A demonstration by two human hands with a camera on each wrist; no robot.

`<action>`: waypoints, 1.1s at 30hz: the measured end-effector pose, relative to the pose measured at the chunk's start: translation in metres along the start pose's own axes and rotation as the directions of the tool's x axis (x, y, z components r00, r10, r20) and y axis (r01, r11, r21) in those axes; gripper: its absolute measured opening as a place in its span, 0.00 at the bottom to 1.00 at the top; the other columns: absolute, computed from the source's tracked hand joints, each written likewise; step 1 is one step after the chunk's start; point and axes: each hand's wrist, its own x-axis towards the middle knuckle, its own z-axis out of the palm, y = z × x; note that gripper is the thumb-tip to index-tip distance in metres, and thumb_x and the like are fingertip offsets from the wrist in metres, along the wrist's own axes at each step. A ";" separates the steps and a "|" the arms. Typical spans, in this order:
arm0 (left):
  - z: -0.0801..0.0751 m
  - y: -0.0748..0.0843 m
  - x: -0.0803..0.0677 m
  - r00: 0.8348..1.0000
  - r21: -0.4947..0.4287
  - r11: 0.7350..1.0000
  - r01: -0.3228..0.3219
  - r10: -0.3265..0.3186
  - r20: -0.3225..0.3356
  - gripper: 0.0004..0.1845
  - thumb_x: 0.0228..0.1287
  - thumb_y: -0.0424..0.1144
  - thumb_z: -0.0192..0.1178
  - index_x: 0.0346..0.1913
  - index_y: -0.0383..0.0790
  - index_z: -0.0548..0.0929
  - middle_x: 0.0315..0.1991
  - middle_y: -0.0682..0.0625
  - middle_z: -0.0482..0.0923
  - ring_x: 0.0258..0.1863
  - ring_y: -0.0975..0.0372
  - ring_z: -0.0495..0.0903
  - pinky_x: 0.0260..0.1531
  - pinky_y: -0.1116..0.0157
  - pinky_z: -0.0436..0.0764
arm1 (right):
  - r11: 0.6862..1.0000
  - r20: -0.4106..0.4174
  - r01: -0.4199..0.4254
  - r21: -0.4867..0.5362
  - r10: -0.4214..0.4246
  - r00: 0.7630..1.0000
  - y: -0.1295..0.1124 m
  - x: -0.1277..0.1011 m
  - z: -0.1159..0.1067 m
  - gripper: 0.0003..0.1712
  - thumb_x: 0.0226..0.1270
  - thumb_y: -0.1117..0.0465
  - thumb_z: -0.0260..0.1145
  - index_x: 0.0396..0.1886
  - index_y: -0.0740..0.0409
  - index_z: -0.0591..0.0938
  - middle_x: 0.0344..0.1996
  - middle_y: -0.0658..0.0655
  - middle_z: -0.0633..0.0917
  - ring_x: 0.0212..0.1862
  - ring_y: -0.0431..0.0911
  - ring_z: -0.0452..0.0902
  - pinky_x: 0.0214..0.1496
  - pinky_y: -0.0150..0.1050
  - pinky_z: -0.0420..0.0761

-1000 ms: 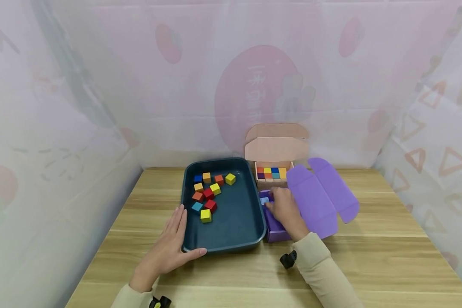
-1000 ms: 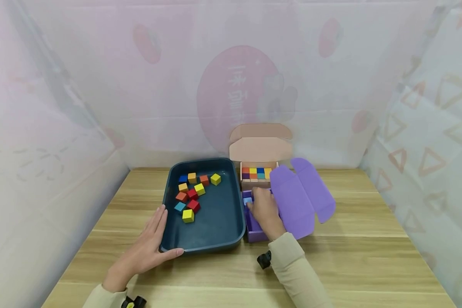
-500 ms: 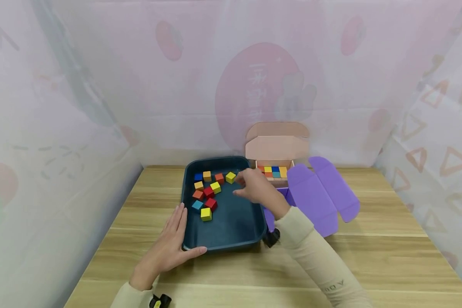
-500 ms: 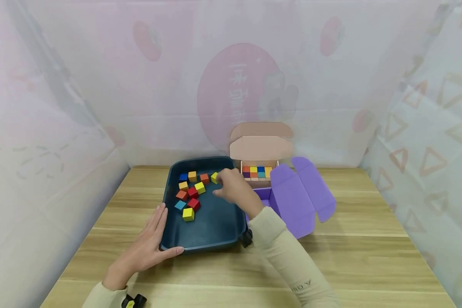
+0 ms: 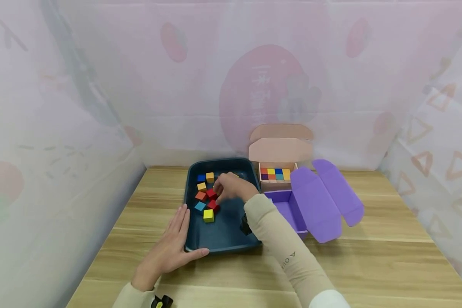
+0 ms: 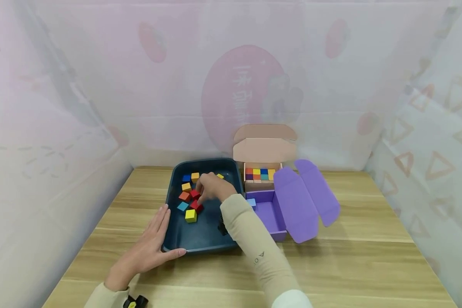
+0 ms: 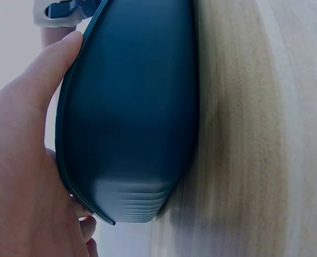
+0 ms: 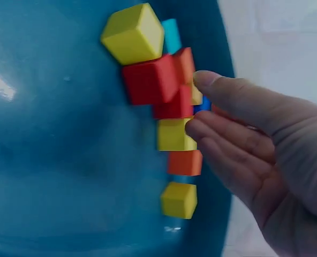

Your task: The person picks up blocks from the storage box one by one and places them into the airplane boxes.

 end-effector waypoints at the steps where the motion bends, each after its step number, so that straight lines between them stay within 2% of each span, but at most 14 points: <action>1: 0.000 0.000 0.000 1.000 -0.003 1.000 -0.003 0.003 -0.001 0.70 0.58 0.79 0.62 0.86 0.36 0.43 0.89 0.43 0.33 0.88 0.44 0.38 0.83 0.37 0.50 | 1.000 0.006 -0.001 0.007 0.001 1.000 0.002 0.002 0.003 0.21 0.66 0.60 0.79 0.57 0.58 0.88 0.53 0.56 0.90 0.50 0.46 0.85 0.61 0.41 0.88; 9: 0.001 0.002 -0.001 1.000 -0.007 1.000 -0.007 0.007 0.000 0.69 0.59 0.77 0.63 0.86 0.36 0.42 0.89 0.42 0.33 0.88 0.45 0.38 0.83 0.37 0.49 | 1.000 0.008 -0.003 0.030 0.003 1.000 0.011 0.009 0.024 0.22 0.64 0.59 0.80 0.57 0.56 0.88 0.50 0.53 0.91 0.46 0.43 0.84 0.61 0.39 0.87; 17: 0.000 0.003 0.000 1.000 -0.002 1.000 -0.015 0.015 -0.007 0.69 0.59 0.76 0.64 0.86 0.36 0.43 0.89 0.42 0.33 0.88 0.45 0.39 0.83 0.37 0.49 | 1.000 -0.003 -0.012 0.025 0.012 1.000 0.010 0.011 0.031 0.20 0.64 0.55 0.81 0.53 0.54 0.89 0.47 0.51 0.90 0.45 0.42 0.82 0.62 0.39 0.87; 26: -0.001 0.002 -0.001 1.000 -0.003 1.000 -0.008 0.008 -0.003 0.69 0.58 0.77 0.64 0.86 0.36 0.43 0.89 0.42 0.33 0.88 0.44 0.39 0.83 0.36 0.50 | 0.999 -0.013 -0.040 0.029 0.040 0.999 0.008 0.005 0.025 0.19 0.64 0.54 0.80 0.53 0.53 0.89 0.47 0.51 0.90 0.45 0.44 0.83 0.60 0.40 0.88; 33: -0.001 0.003 -0.001 1.000 0.000 1.000 -0.006 0.006 -0.001 0.70 0.58 0.77 0.64 0.86 0.36 0.43 0.89 0.43 0.33 0.88 0.44 0.39 0.83 0.36 0.50 | 0.998 -0.043 -0.063 0.001 0.063 0.997 0.005 -0.010 0.008 0.20 0.65 0.54 0.80 0.53 0.54 0.89 0.47 0.53 0.89 0.46 0.45 0.83 0.56 0.40 0.89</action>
